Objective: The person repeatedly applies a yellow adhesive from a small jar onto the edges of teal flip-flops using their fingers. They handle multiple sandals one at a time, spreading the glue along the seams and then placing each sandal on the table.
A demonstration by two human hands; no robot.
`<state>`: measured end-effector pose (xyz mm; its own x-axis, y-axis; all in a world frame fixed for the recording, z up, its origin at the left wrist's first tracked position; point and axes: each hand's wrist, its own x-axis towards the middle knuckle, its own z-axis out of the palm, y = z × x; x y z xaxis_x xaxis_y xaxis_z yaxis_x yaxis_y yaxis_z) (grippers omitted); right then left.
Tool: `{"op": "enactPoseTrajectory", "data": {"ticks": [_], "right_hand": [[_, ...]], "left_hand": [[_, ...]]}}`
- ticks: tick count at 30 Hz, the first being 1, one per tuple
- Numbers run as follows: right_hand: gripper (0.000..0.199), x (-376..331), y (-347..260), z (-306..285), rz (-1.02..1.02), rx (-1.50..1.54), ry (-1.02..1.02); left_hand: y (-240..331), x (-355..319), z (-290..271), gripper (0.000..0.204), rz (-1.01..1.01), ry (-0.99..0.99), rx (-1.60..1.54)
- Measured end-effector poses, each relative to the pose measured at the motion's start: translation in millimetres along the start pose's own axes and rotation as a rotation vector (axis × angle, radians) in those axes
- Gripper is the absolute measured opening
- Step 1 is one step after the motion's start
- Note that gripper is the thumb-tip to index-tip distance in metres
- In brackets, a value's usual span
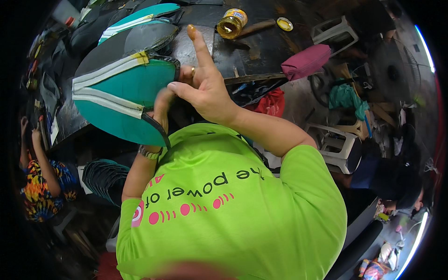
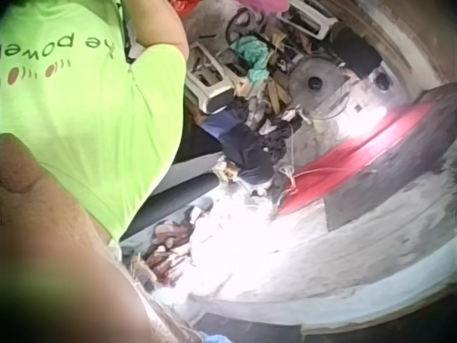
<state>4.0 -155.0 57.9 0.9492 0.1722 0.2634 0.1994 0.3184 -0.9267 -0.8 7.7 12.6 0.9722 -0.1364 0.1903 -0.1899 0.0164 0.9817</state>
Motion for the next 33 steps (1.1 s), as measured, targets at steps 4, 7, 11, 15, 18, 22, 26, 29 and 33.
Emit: {"op": "enactPoseTrajectory", "data": {"ticks": [4, 7, 11, 15, 18, 22, 26, 29, 33], "right_hand": [[0.103, 12.5, -14.2, -17.6, -0.006, -0.084, -0.04], [0.103, 14.7, -12.1, -18.8, -0.001, -0.147, -0.086], [0.105, 12.8, -11.1, -26.4, 0.058, -0.219, -0.036], [0.101, 44.8, -33.0, -65.6, -0.174, -1.031, 0.306], [0.1, 78.4, -37.2, -84.8, -0.169, -1.81, 0.353], [0.092, 100.0, -31.5, -93.0, 0.327, -1.735, 0.213], [0.087, 102.4, -42.6, -104.3, 0.187, -1.711, 0.183], [0.081, 103.3, -62.8, -127.1, 0.373, -1.526, 0.083], [0.08, 97.1, -52.2, -142.5, -0.017, -1.563, 0.032]], "left_hand": [[5.5, -0.5, -49.4, 0.052, -0.127, -0.678, -0.156], [-1.8, -7.9, -47.3, 0.047, -0.195, -0.472, -0.594], [-3.6, -8.9, -44.6, 0.049, -0.256, -0.266, -0.683], [-2.5, -7.4, -34.6, 0.035, -0.069, 0.001, -0.525], [-4.8, 2.3, -24.8, 0.029, -0.003, 0.004, -0.365], [-14.3, -2.7, -16.4, 0.027, -0.064, 0.052, -0.134], [-24.9, -13.8, -24.8, 0.029, -0.073, 0.039, 0.049], [-25.8, -17.8, -27.2, 0.03, -0.133, 0.046, 0.014], [-18.3, -17.9, -20.0, 0.034, -0.205, 0.087, -0.117]]}}
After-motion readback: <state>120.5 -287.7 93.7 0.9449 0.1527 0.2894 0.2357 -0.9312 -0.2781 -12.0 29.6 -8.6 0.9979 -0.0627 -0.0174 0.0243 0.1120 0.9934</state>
